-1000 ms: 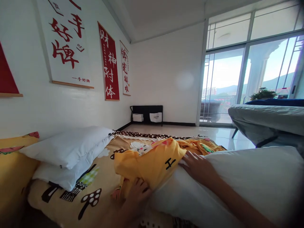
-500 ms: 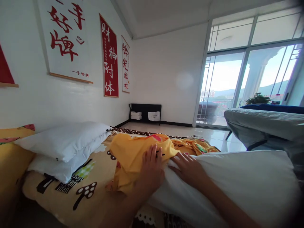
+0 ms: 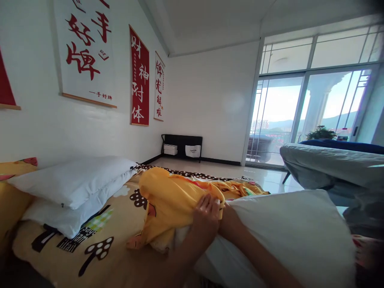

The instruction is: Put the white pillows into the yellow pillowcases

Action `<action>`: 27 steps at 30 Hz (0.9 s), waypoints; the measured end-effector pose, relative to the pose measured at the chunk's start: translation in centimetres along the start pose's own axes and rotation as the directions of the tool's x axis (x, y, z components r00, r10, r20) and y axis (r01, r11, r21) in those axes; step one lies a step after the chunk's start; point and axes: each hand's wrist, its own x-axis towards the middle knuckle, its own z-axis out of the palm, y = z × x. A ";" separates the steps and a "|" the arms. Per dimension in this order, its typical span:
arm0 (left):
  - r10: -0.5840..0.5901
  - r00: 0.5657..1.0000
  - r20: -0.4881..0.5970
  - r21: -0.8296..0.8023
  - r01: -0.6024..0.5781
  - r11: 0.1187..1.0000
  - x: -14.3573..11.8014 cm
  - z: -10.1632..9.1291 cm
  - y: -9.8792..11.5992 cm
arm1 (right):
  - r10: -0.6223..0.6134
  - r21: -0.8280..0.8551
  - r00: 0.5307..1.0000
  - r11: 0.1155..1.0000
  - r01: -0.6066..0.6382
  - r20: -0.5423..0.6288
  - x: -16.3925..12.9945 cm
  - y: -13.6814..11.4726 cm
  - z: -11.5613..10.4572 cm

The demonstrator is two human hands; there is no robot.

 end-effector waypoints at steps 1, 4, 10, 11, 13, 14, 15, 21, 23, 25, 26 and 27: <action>0.038 0.999 -0.022 0.011 -0.037 0.999 -0.6 0.0 -0.1 | 0.002 0.000 1.000 1.000 -0.002 0.010 -0.2 0.3 0.0; 0.116 0.991 -0.060 0.083 -0.111 0.990 -2.9 -1.0 -1.1 | 0.027 -0.042 0.999 0.999 -0.025 0.045 -0.8 1.7 -0.6; -0.033 0.971 -0.235 0.367 0.120 0.922 -8.4 -4.0 -6.2 | 0.069 -0.100 0.997 0.992 -0.072 -0.036 -1.9 3.7 -0.8; -0.064 0.961 -0.270 0.380 0.168 0.910 -9.2 -4.3 -6.9 | 0.074 -0.110 0.996 0.991 -0.080 -0.052 -1.9 3.9 -0.6; -0.089 0.960 -0.267 0.380 0.190 0.905 -10.7 -4.7 -7.5 | 0.100 -0.136 0.993 0.985 -0.107 -0.061 -1.4 4.0 -0.1; -0.064 0.969 -0.240 0.368 0.152 0.917 -11.3 -4.7 -7.3 | 0.127 -0.159 0.990 0.978 -0.135 -0.060 -1.1 4.0 0.2; -0.023 0.980 -0.196 0.341 0.090 0.936 -11.9 -4.6 -7.0 | 0.159 -0.185 0.986 0.968 -0.167 -0.057 -0.7 4.1 0.5; -0.048 0.998 0.030 0.212 0.041 0.976 -14.7 -2.8 -5.6 | 0.236 -0.237 0.972 0.944 -0.231 -0.007 0.2 4.6 1.7; -0.181 0.984 0.008 0.209 0.175 0.962 -15.4 -3.2 -6.5 | 0.186 -0.164 0.983 0.969 -0.183 0.004 -0.5 5.0 1.1; -0.254 0.966 0.055 0.169 0.242 0.956 -16.2 -4.3 -7.2 | 0.137 -0.045 0.989 0.990 -0.135 0.056 -1.2 5.7 -0.4; -0.273 0.956 0.104 0.154 0.256 0.954 -16.5 -5.0 -7.3 | 0.111 0.029 0.988 0.993 -0.115 0.107 -1.4 6.0 -1.6; -0.276 0.948 0.156 0.147 0.254 0.956 -16.7 -5.7 -7.2 | 0.077 0.108 0.983 0.990 -0.096 0.168 -1.3 6.2 -3.1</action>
